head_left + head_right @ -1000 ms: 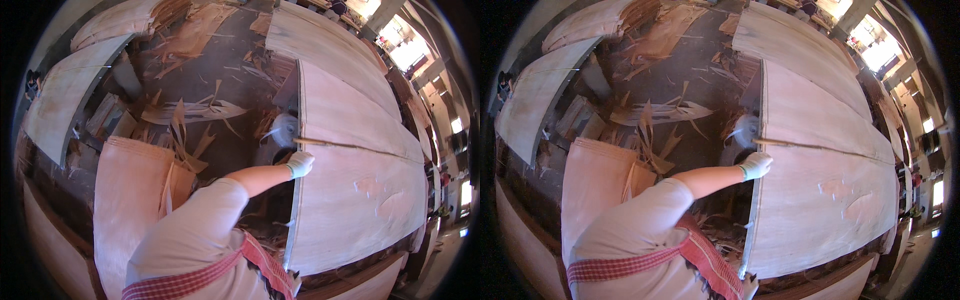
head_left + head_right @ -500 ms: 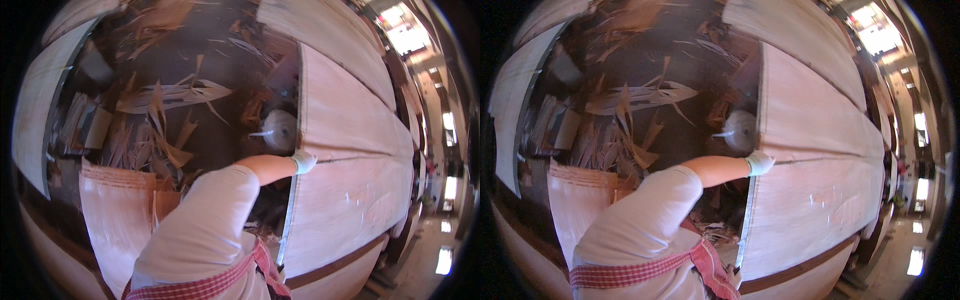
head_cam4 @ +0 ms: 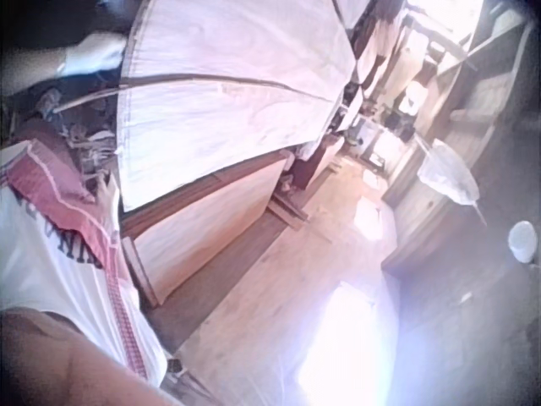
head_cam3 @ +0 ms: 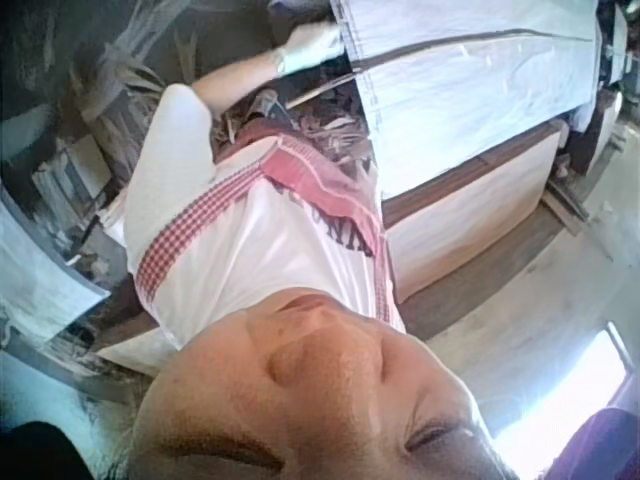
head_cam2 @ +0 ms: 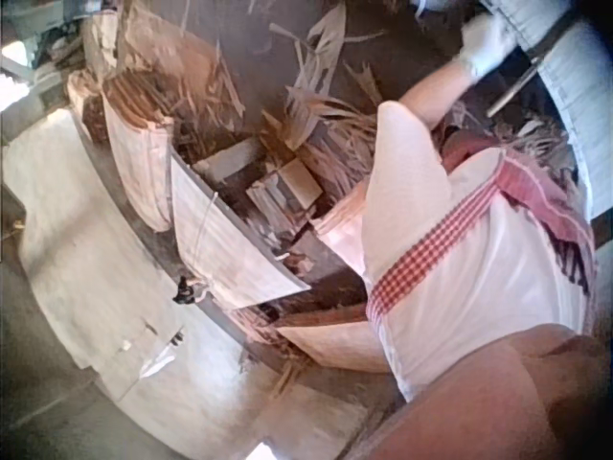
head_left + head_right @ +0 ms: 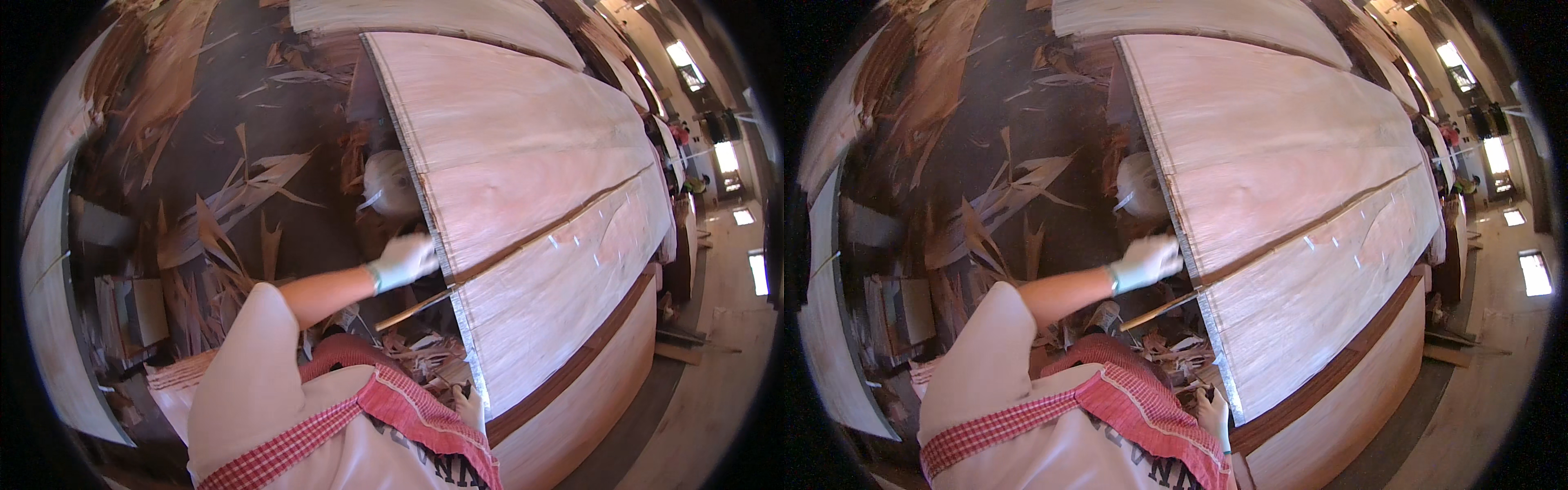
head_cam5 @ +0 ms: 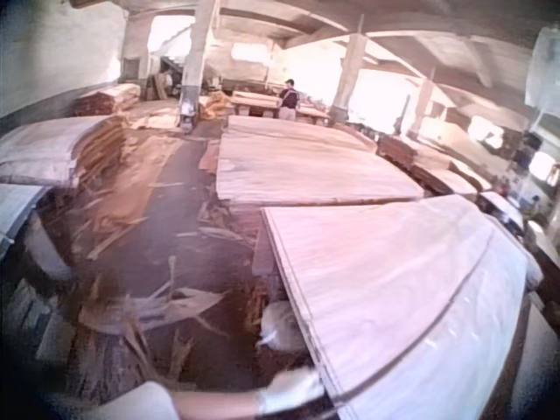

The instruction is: The person prepares wood veneer by hand and using a tool, moving large sheets of veneer, smoothing them on a work surface, and applying tape to secure or mark specific areas.

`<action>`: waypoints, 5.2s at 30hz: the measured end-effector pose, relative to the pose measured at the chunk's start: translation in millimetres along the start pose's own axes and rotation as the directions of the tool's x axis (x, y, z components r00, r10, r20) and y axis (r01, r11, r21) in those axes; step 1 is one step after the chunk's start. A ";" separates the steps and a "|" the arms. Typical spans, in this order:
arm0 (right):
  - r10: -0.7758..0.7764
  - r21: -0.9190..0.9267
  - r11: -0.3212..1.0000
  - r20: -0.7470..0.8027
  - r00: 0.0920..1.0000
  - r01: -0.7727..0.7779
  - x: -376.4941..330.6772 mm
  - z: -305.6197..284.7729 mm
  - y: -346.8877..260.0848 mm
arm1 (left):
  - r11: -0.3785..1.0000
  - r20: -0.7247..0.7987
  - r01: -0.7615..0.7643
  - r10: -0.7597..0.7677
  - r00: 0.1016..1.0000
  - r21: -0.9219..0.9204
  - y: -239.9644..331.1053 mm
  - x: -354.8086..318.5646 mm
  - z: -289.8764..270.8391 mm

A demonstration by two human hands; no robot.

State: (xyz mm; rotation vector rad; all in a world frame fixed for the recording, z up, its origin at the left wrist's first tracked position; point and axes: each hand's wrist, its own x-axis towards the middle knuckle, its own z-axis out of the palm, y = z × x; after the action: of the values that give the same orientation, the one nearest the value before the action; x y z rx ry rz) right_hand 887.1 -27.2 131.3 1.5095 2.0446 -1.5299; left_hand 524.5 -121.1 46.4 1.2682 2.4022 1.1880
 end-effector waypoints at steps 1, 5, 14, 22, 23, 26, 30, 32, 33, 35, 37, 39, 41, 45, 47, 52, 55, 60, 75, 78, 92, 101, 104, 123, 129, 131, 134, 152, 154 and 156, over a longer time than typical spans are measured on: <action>0.006 -0.031 0.999 -0.001 1.000 -0.006 2.4 3.7 -4.6 | 0.997 -0.119 0.067 -0.063 0.991 0.026 -12.9 37.9 -5.5; -0.176 -0.155 0.972 0.006 0.984 0.175 9.6 17.6 -28.3 | 0.949 -0.228 0.273 -0.234 0.945 0.156 -44.2 139.2 -8.9; -0.471 -0.218 0.865 -0.043 0.881 0.452 79.8 16.1 -78.1 | 0.791 -0.069 0.417 -0.435 0.898 0.447 -42.2 179.3 -7.0; -0.418 -0.241 0.887 -0.060 0.906 0.394 92.6 6.1 -128.1 | 0.858 -0.047 0.294 -0.303 0.952 0.421 -45.1 177.7 1.7; -0.414 -0.186 0.900 -0.089 0.906 0.393 100.1 6.4 -131.1 | 0.869 -0.081 0.204 -0.187 0.979 0.451 -26.5 171.5 0.7; -0.308 0.080 0.943 -0.157 0.938 0.323 122.5 -1.0 -170.0 | 0.913 0.002 -0.053 0.057 0.998 0.406 50.9 153.2 8.4; -0.165 0.528 0.798 -0.269 0.949 0.289 157.2 -22.2 -213.0 | 0.901 0.165 -0.301 0.260 0.951 0.312 135.3 103.6 29.6; -0.142 0.481 0.790 -0.459 0.877 0.379 175.8 -36.2 -180.7 | 0.924 0.136 -0.361 0.345 0.929 0.122 167.3 69.8 7.2; -0.137 0.450 0.789 -0.535 0.833 0.419 183.1 -38.5 -166.0 | 0.921 0.040 -0.384 0.382 0.923 0.068 153.3 53.6 6.5; -0.065 0.553 0.682 -0.606 0.792 0.479 181.3 -50.9 -132.0 | 0.960 0.108 -0.275 0.269 0.957 0.047 113.2 17.2 8.2; 0.005 0.646 0.598 -0.594 0.804 0.474 179.7 -57.5 -99.5 | 0.986 0.499 0.123 -0.052 0.865 -0.111 28.4 -40.4 37.1; 0.098 0.610 0.669 -0.638 0.763 0.424 181.7 -80.6 -31.0 | 0.674 0.867 0.673 -0.096 0.489 -0.305 28.7 -68.3 51.6; 0.178 0.572 0.708 -0.712 0.679 0.414 179.8 -99.8 28.4 | 0.600 0.854 0.737 -0.165 0.494 -0.311 69.0 -74.6 57.7; 0.299 0.605 0.713 -0.719 0.627 0.354 164.1 -114.2 94.1 | 0.492 0.815 0.772 -0.193 0.547 -0.402 111.9 -61.5 77.8; 0.288 0.486 0.816 -0.810 0.511 0.311 165.2 -112.7 125.2 | 0.445 0.847 0.780 -0.084 0.525 -0.440 109.3 -55.6 98.4; 0.275 0.428 0.895 -0.753 0.598 0.128 157.3 -85.0 122.2 | 0.211 0.974 0.951 0.057 0.220 -0.227 90.6 -63.3 97.3; 0.298 0.384 0.923 -0.685 0.665 -0.018 151.6 -73.6 119.0 | 0.172 0.982 0.967 0.050 0.180 -0.186 85.4 -55.2 90.5; 0.271 0.368 0.929 -0.607 0.747 -0.037 150.5 -55.3 87.2 | 0.155 0.947 0.934 0.048 0.318 -0.322 75.0 -22.8 93.2; -0.197 0.194 0.916 -0.542 0.817 0.350 151.3 -75.3 -80.9 | 0.713 0.645 0.578 -0.232 0.729 -0.397 170.0 -31.0 68.0; -0.053 0.210 0.888 -0.836 0.545 0.409 137.0 -51.9 -86.5 | 0.855 0.524 0.307 -0.049 0.850 -0.418 189.8 -81.5 94.6; -0.038 0.410 0.608 -0.840 0.541 0.680 -167.3 -276.9 169.7 | 0.692 0.475 -0.145 0.617 0.627 -0.707 496.6 -206.8 122.4; 0.069 0.454 0.650 -0.834 0.548 0.609 -328.6 -364.4 323.7 | 0.566 -0.051 -0.813 0.816 0.576 -0.137 728.8 -129.3 320.2; 0.083 0.458 0.640 -0.840 0.536 0.617 -336.3 -374.5 362.7 | 0.538 0.005 -0.843 0.843 0.538 0.007 756.5 -105.3 434.1; 0.214 0.546 0.695 -0.778 0.591 0.468 -455.3 -682.7 696.4 | 0.844 0.371 -0.196 -0.005 0.929 0.500 657.3 -106.6 638.4; 0.148 0.438 0.751 -0.841 0.521 0.493 -481.1 -799.0 839.5 | 0.742 -0.152 0.465 -0.453 0.879 0.483 646.5 -266.6 598.1; 0.120 0.449 0.731 -0.825 0.552 0.513 -496.2 -844.6 891.5 | 0.568 -0.283 0.456 -0.370 0.885 0.685 712.8 -350.4 583.8; 0.076 0.408 0.756 -0.831 0.551 0.512 -492.8 -857.6 954.2 | 0.469 -0.256 0.232 -0.014 0.967 0.852 710.9 -470.2 606.0; 0.114 0.341 0.876 -0.832 0.543 0.340 -441.8 -949.1 1234.2 | -0.302 0.481 0.375 -0.587 0.651 -0.876 678.1 -578.0 1084.1; 0.152 0.391 0.826 -0.847 0.509 0.405 -459.6 -944.2 1233.1 | -0.264 0.456 0.381 -0.641 0.617 -0.886 722.8 -554.6 1077.0; 0.171 0.368 0.857 -0.863 0.476 0.360 -458.5 -938.5 1227.4 | -0.201 0.400 0.370 -0.689 0.605 -0.907 751.6 -535.7 1043.5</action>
State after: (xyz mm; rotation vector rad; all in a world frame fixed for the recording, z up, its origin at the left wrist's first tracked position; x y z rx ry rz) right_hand 2443.7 388.8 96.8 2.9741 2.2631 -1.5643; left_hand 1824.9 305.7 -213.5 -0.4724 1.1000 1.9821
